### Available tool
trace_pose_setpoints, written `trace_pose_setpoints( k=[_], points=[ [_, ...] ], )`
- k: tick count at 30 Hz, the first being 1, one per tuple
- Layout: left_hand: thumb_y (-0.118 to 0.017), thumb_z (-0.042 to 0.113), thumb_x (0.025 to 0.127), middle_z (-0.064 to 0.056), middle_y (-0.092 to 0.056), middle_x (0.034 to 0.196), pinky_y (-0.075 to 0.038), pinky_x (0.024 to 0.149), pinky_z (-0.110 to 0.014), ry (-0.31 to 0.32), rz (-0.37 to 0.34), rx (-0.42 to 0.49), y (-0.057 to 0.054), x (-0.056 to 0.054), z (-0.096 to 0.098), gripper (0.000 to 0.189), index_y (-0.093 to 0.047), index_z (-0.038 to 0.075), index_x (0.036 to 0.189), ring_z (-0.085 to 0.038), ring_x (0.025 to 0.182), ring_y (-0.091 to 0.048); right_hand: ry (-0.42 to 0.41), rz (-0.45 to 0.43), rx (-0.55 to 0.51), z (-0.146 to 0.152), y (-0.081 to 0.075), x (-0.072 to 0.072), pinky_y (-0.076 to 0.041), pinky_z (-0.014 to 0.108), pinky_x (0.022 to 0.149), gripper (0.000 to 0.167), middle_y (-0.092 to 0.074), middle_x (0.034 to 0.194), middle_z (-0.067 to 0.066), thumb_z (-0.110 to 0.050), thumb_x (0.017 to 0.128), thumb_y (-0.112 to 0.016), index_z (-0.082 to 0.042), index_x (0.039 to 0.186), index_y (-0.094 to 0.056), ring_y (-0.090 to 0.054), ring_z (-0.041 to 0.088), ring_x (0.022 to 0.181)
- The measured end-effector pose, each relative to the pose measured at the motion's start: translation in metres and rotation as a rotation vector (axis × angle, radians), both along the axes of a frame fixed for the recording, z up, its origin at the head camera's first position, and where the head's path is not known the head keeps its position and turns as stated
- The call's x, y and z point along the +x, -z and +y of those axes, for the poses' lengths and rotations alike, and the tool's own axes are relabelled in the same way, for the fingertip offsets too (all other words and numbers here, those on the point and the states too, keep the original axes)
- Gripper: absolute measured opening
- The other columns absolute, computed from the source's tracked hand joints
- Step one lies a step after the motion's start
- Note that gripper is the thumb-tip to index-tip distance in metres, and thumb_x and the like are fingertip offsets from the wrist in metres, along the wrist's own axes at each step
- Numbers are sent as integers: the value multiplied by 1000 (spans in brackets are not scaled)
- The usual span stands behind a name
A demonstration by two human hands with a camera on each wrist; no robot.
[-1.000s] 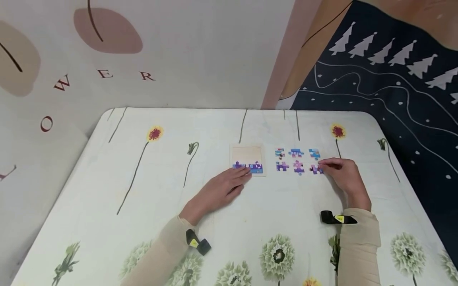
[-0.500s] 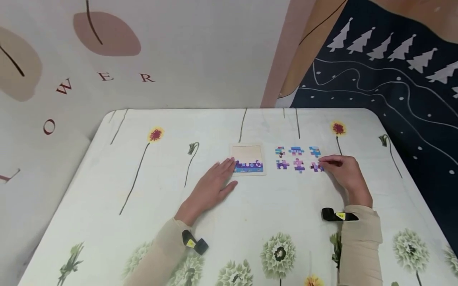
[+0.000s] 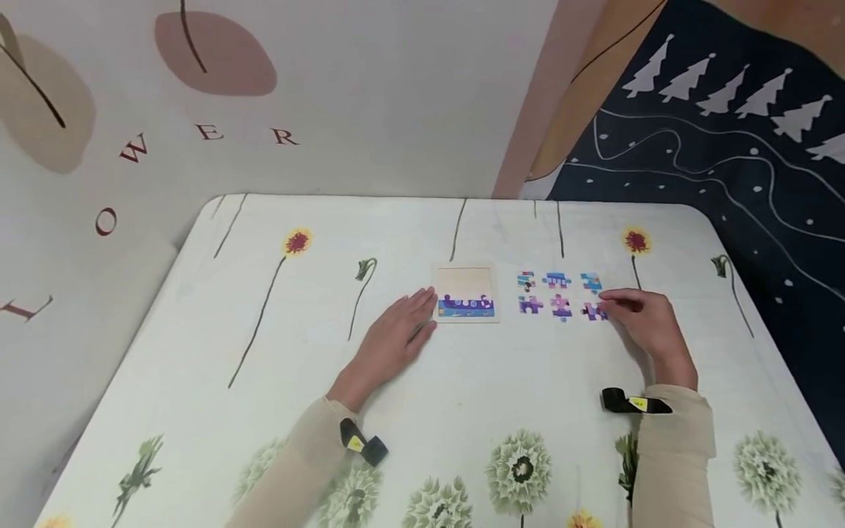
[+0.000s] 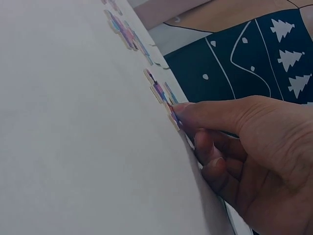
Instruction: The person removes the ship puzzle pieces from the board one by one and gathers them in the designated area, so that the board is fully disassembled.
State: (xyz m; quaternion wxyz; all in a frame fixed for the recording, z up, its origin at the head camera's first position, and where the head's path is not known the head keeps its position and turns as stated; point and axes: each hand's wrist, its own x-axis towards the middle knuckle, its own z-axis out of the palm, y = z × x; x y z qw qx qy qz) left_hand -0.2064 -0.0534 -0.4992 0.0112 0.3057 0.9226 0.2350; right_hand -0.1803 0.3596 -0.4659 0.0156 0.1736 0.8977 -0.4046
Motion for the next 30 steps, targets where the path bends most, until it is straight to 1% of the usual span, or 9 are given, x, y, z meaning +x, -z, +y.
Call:
trace_pose_setpoints(
  k=[2, 5, 7, 9, 13, 17, 21, 25, 30],
  points=[
    [-49, 30, 111, -7, -38, 163, -17, 129, -35, -1, 3, 8, 1, 0, -1, 52, -44, 4, 155, -21, 154, -30, 52, 37, 5, -2, -1, 1, -47, 22, 73, 38, -63, 118, 10, -31, 105, -63, -4, 131, -71, -53, 22, 98],
    [-51, 29, 110, -8, -40, 163, -19, 128, -36, 0, 12, 7, 2, 0, -4, 51, -46, 4, 154, -22, 153, -32, 143, 113, -24, -12, -4, 2, -43, 19, 63, 41, -59, 107, -2, -33, 105, -62, -5, 133, -70, -48, 16, 88],
    [-52, 29, 110, -8, -40, 162, -20, 128, -36, 0, 13, 4, 1, -1, -5, 51, -47, 4, 154, -22, 153, -32, 137, 172, -35, -23, -7, 0, -42, 19, 60, 38, -59, 102, -6, -31, 105, -61, -4, 130, -71, -48, 15, 84],
    [-53, 29, 110, -8, -40, 162, -21, 128, -36, -1, 10, 5, 1, -1, -5, 51, -47, 4, 154, -22, 153, -32, 84, 223, -36, -38, -10, -4, -42, 19, 59, 35, -62, 100, -6, -28, 105, -62, -3, 126, -73, -49, 15, 82],
    [-54, 28, 109, -9, -41, 162, -21, 128, -36, -4, 0, 21, 2, -2, -4, 51, -48, 3, 153, -23, 153, -33, -91, 284, -46, -74, -12, -20, -44, 19, 58, 31, -68, 99, 7, -26, 105, -64, -2, 119, -75, -52, 15, 77],
    [-54, 28, 109, -9, -41, 162, -22, 128, -36, -2, -3, 31, 1, -2, -2, 50, -49, 2, 152, -23, 153, -34, -229, 290, -103, -113, -7, -37, -48, 18, 62, 27, -71, 102, 15, -21, 104, -65, -1, 117, -76, -57, 13, 77],
    [-55, 28, 109, -9, -42, 161, -22, 128, -36, 0, 0, 26, 0, -2, 0, 50, -49, 3, 152, -23, 152, -35, -324, 250, -178, -150, -2, -47, -49, 20, 64, 24, -72, 102, 15, -19, 104, -66, -2, 117, -76, -58, 16, 79],
    [-54, 28, 109, -9, -42, 161, -23, 127, -36, 2, 7, 16, 1, -2, -1, 50, -49, 3, 152, -23, 152, -35, -392, 182, -264, -181, 1, -53, -50, 24, 56, 24, -67, 86, 15, -21, 105, -64, -3, 117, -76, -57, 21, 71],
    [-54, 28, 110, -9, -43, 161, -24, 127, -37, 1, 30, 14, 1, -3, -4, 50, -49, 2, 152, -23, 151, -36, -467, 127, -261, -202, 2, -58, -52, 26, 54, 24, -65, 80, 10, -18, 106, -61, -4, 119, -75, -57, 20, 65]
  ],
)
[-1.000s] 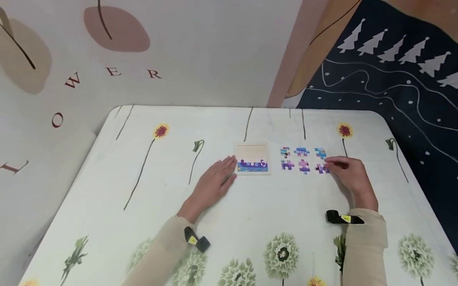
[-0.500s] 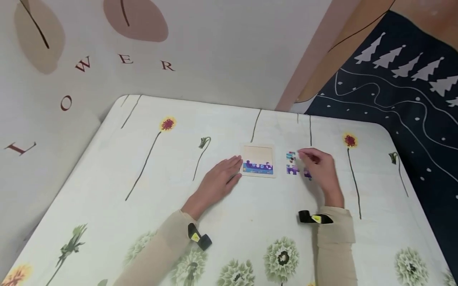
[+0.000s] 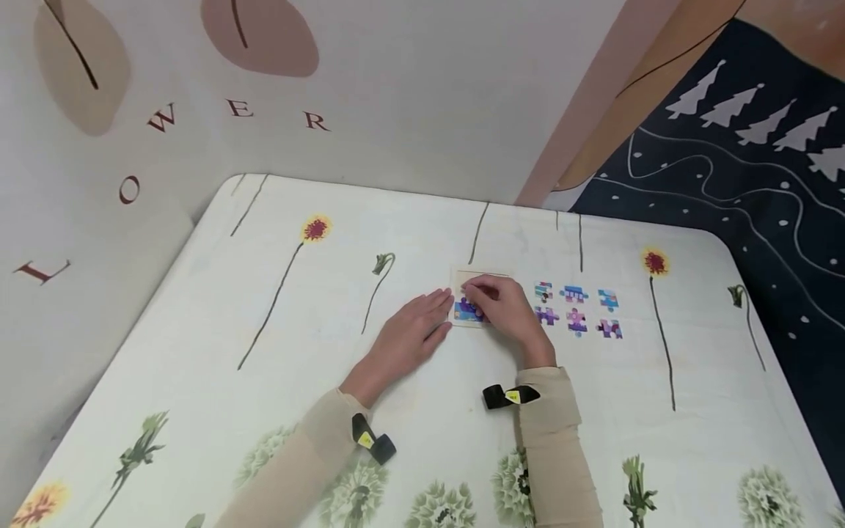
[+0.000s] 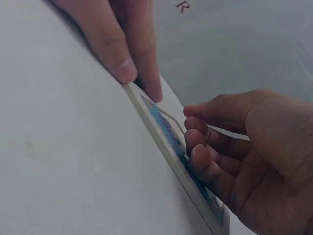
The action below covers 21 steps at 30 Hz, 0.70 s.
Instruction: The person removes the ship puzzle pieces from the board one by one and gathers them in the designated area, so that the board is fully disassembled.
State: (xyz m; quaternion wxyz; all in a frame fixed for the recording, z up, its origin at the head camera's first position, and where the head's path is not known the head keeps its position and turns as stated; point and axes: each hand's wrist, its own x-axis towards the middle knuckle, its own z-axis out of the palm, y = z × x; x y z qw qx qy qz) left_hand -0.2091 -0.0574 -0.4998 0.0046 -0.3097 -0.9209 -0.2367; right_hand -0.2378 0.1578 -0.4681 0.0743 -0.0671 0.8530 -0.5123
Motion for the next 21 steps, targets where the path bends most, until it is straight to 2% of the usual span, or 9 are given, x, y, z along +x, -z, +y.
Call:
trace_pose_setpoints(
  k=[5, 11, 21],
  points=[
    [-56, 27, 109, -10, -46, 159, -26, 126, -37, -9, 15, 19, 1, -1, -1, 49, -51, 1, 151, -24, 150, -38, -31, 11, 80, -3, -2, 0, -53, 28, 58, 24, -67, 81, 8, -13, 106, -58, -3, 120, -74, -58, 18, 63],
    [-56, 26, 108, -10, -46, 158, -27, 126, -38, -4, 17, 36, 4, -2, 1, 49, -52, 1, 150, -23, 150, -39, -67, 20, 156, 1, -2, 1, -53, 32, 69, 25, -71, 100, 12, -9, 104, -60, -2, 122, -76, -60, 16, 67],
    [-56, 26, 108, -10, -46, 158, -28, 126, -38, 1, 19, 43, 5, -3, 2, 49, -51, 1, 150, -24, 150, -39, -89, 24, 151, 4, -2, 1, -55, 30, 70, 23, -71, 107, 14, -5, 102, -63, -1, 119, -77, -63, 18, 79]
  ],
)
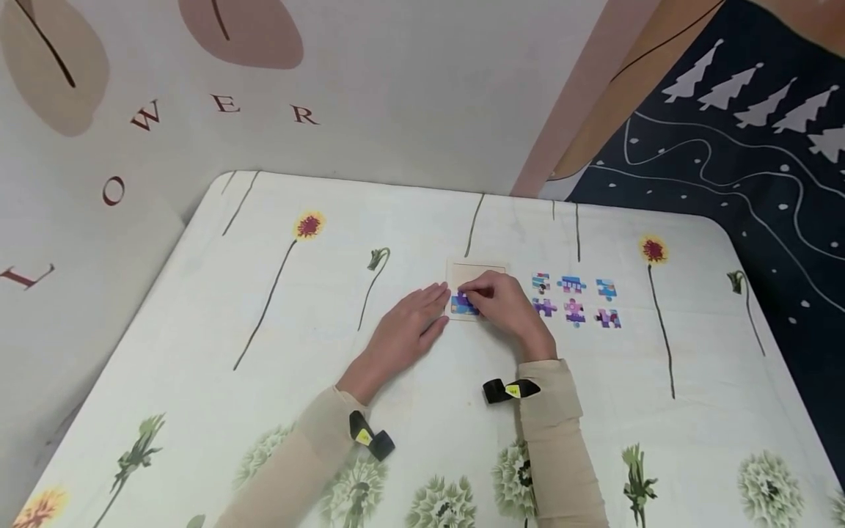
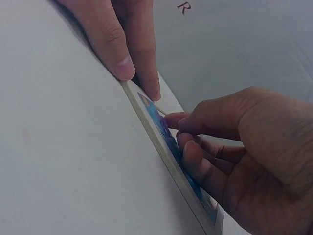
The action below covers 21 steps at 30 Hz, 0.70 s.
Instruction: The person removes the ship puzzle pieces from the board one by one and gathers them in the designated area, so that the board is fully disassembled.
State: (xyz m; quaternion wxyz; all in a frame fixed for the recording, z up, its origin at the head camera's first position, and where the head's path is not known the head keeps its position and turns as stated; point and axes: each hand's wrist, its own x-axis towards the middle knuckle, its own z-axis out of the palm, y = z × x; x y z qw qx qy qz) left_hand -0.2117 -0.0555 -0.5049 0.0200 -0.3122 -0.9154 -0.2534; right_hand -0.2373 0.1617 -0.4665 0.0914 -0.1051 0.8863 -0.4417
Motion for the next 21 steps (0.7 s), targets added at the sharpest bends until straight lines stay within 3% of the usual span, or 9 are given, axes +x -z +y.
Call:
trace_pose_setpoints(
  k=[7, 21],
  points=[
    [-55, 27, 109, -10, -46, 159, -27, 126, -37, 2, -5, -4, -1, 0, 0, 49, -50, 1, 151, -23, 150, -39, -5, 14, 16, 0, 2, -1, -53, 31, 75, 22, -71, 109, 13, -5, 101, -62, -2, 117, -77, -61, 20, 85],
    [-57, 25, 108, -11, -48, 157, -28, 126, -36, -3, 14, 5, 1, -1, 0, 49, -52, 0, 149, -23, 149, -41, 6, -44, -59, -1, 2, -2, -54, 27, 69, 17, -71, 94, 10, -5, 101, -64, 0, 115, -73, -61, 18, 75]
  ],
)
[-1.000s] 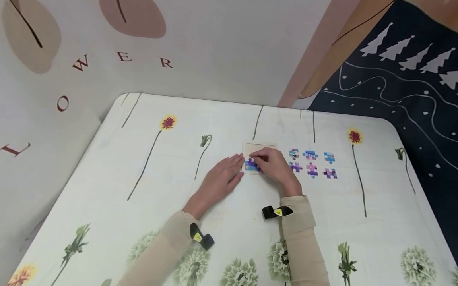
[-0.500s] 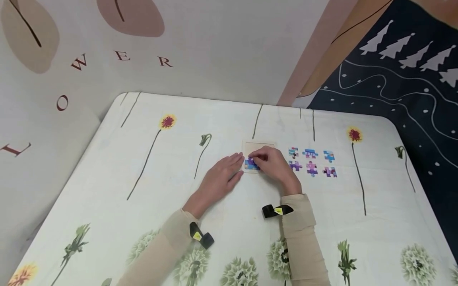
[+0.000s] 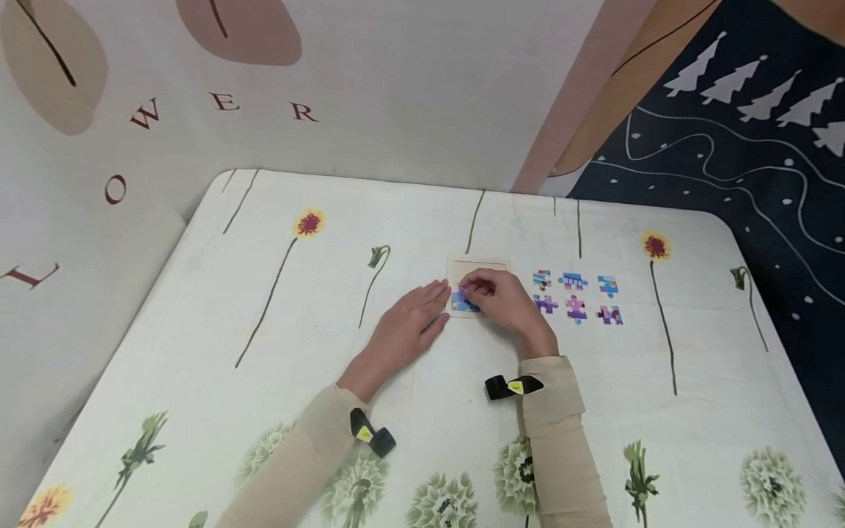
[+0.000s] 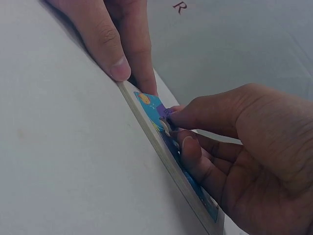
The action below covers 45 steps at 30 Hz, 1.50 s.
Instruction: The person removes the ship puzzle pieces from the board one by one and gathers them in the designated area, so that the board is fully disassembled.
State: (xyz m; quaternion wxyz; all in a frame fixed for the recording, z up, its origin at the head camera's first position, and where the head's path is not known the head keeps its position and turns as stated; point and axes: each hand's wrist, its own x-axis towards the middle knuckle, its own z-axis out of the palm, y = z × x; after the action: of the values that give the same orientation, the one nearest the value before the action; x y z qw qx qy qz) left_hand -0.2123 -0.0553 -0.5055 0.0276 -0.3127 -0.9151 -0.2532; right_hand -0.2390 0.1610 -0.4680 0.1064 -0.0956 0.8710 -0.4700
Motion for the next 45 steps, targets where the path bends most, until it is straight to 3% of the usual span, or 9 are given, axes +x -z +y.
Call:
trace_pose_setpoints(
  k=[8, 33, 38, 45],
  points=[
    [-57, 25, 108, -10, -48, 157, -28, 126, -36, -2, -3, -1, 0, 0, 0, 49, -52, 1, 150, -23, 149, -41, -9, -16, -37, 2, 0, 0, -54, 28, 72, 17, -71, 95, 9, -5, 99, -67, -2, 115, -73, -62, 20, 80],
    [-55, 26, 109, -7, -46, 159, -28, 126, -37, 9, -7, -16, -2, 0, 0, 47, -53, 4, 150, -22, 150, -39, -26, -57, -200, 9, 1, 1, -56, 23, 64, 18, -71, 96, 16, -4, 100, -67, 1, 117, -73, -64, 21, 78],
    [-56, 26, 108, -8, -47, 158, -27, 126, -37, 10, -3, -15, -4, 0, 1, 47, -54, 4, 149, -22, 150, -39, -2, -56, -230, 12, -3, 3, -59, 25, 65, 19, -72, 98, 19, -3, 99, -69, 4, 117, -72, -66, 18, 75],
    [-55, 26, 109, -7, -45, 160, -26, 126, -37, 3, -19, -30, -4, 2, 0, 48, -52, 4, 151, -22, 151, -38, 73, -56, -186, 23, -11, 14, -61, 27, 70, 19, -76, 98, 15, -7, 97, -73, 2, 114, -73, -71, 18, 76]
  ],
)
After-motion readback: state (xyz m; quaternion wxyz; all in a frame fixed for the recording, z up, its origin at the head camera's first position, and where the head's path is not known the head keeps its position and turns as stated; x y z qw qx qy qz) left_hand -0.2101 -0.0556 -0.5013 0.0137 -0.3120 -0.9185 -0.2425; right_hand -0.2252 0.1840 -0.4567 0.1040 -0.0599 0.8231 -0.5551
